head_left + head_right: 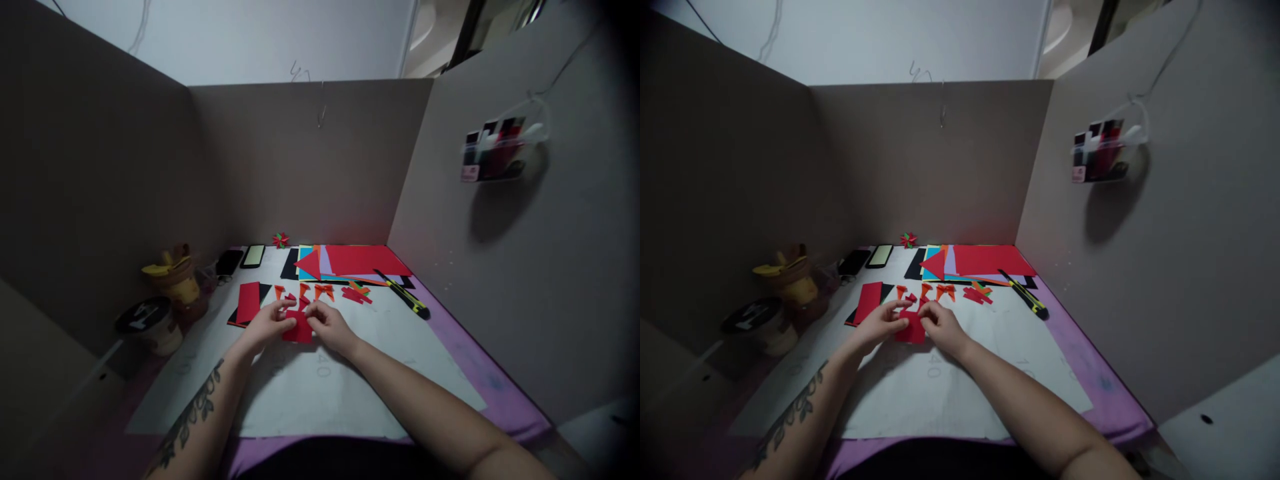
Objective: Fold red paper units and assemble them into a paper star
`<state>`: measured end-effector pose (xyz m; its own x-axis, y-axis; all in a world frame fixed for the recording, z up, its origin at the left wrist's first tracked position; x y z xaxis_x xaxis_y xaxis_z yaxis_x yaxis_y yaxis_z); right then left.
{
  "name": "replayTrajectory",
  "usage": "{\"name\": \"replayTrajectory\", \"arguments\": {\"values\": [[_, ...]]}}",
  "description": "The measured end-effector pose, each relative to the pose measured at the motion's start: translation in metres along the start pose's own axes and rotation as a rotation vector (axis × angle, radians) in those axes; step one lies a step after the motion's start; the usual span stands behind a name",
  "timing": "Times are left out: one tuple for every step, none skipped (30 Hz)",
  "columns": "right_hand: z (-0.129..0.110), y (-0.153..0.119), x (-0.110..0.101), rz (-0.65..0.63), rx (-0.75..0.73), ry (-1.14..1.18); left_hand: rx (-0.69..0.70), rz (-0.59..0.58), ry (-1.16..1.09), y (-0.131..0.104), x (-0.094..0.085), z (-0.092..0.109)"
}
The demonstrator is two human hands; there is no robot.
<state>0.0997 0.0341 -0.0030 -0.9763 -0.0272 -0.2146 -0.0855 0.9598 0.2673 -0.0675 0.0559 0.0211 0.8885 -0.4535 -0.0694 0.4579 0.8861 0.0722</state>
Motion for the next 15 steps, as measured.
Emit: {"name": "replayTrajectory", "arguments": {"values": [[-0.0004,-0.0008,0.0001,-0.011,-0.022,-0.022,-0.009,0.018,-0.018,0.0008,0.0028,-0.0037],[-0.001,-0.0012,-0.0004,-0.009,-0.053,-0.036,-0.014,0.054,-0.039,0.0016,0.003,-0.0065],[-0.0018,-0.0014,-0.0012,-0.002,-0.09,-0.043,-0.017,0.099,-0.069,0.0023,0.0014,-0.0084],[-0.0028,-0.0015,-0.0019,0.002,-0.127,-0.047,-0.019,0.146,-0.106,0.0029,-0.0009,-0.0093],[-0.0038,-0.0015,-0.0024,0.001,-0.158,-0.049,-0.017,0.192,-0.148,0.0034,-0.0035,-0.0094],[-0.0048,-0.0014,-0.0026,0.0,-0.181,-0.05,-0.016,0.225,-0.189,0.0037,-0.0054,-0.0088],[-0.0057,-0.0013,-0.0028,0.0,-0.193,-0.05,-0.016,0.24,-0.23,0.0038,-0.0062,-0.0079],[-0.0062,-0.0011,-0.003,0.005,-0.191,-0.044,-0.022,0.236,-0.272,0.0039,-0.0057,-0.007],[-0.0064,-0.0008,-0.0034,0.018,-0.179,-0.032,-0.031,0.22,-0.313,0.0037,-0.0043,-0.0061],[-0.0062,-0.0004,-0.004,0.035,-0.163,-0.014,-0.041,0.201,-0.348,0.0035,-0.0024,-0.0055],[-0.0057,0.0002,-0.0048,0.053,-0.145,0.005,-0.049,0.184,-0.373,0.0031,-0.0005,-0.0051],[-0.0048,0.0008,-0.0058,0.07,-0.124,0.027,-0.053,0.172,-0.387,0.0027,0.0012,-0.005],[-0.0036,0.0016,-0.0067,0.084,-0.103,0.05,-0.05,0.162,-0.388,0.0024,0.0024,-0.0052],[-0.0021,0.0026,-0.0076,0.094,-0.082,0.077,-0.042,0.149,-0.38,0.0022,0.0031,-0.0054],[-0.0006,0.0036,-0.0084,0.102,-0.061,0.107,-0.034,0.133,-0.368,0.0022,0.0036,-0.0059]]}}
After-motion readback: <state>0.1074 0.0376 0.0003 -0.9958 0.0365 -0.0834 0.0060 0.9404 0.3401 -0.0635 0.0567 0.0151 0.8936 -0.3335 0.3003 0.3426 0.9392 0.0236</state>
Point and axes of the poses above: each hand's wrist, its own y-axis towards the middle knuckle, its own x-axis out of the palm, z = x × y, the point moved 3 cm from there along y, towards the middle knuckle, and after that the axes turned 9 degrees about x, right-handed, at the moved point
